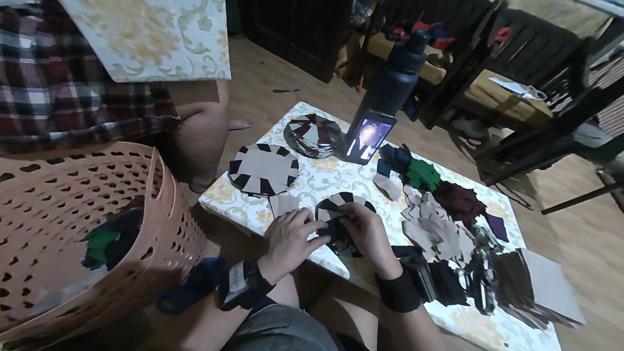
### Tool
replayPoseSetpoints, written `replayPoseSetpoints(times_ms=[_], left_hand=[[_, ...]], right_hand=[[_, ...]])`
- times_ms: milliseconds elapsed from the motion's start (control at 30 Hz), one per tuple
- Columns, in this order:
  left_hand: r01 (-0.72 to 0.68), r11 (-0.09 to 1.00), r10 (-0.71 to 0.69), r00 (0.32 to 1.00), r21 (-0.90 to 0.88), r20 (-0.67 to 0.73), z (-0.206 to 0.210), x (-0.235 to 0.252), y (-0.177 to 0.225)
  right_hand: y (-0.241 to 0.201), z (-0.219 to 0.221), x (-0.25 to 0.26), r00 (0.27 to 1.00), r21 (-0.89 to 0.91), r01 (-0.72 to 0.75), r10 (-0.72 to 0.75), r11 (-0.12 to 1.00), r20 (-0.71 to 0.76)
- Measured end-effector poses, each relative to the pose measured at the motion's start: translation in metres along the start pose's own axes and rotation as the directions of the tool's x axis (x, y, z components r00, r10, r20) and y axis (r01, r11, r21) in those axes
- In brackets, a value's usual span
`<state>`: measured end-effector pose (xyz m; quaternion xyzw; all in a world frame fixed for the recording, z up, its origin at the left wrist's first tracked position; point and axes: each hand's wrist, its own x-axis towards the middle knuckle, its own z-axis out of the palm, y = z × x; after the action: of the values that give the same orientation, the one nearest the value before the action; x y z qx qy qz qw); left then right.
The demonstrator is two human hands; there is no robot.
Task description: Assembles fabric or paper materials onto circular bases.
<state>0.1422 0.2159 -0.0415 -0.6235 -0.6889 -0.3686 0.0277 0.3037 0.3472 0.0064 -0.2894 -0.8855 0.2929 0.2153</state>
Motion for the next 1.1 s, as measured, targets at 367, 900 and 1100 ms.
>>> replayPoseSetpoints(times_ms=[367,900,1100], left_hand=[[0.009,1.0,-0.009,1.0,0.001,0.024,-0.001,0.0,0.0],[-0.049,0.873,-0.148,0.921,-0.485,-0.361,-0.037,0.0,-0.015],[-0.049,0.87,-0.174,0.9,-0.491,-0.398,-0.053,0.0,-0.024]], right_hand=[[0.001,-0.005,-0.006,0.984,-0.236,0.084,-0.117,0.968,-0.133],[0.021,-0.009,0.015,0.884,-0.305,0.458,-0.392,0.835,0.255],[0.004,0.034,0.005,0.973,-0.44,0.165,-0.073,0.882,0.218]])
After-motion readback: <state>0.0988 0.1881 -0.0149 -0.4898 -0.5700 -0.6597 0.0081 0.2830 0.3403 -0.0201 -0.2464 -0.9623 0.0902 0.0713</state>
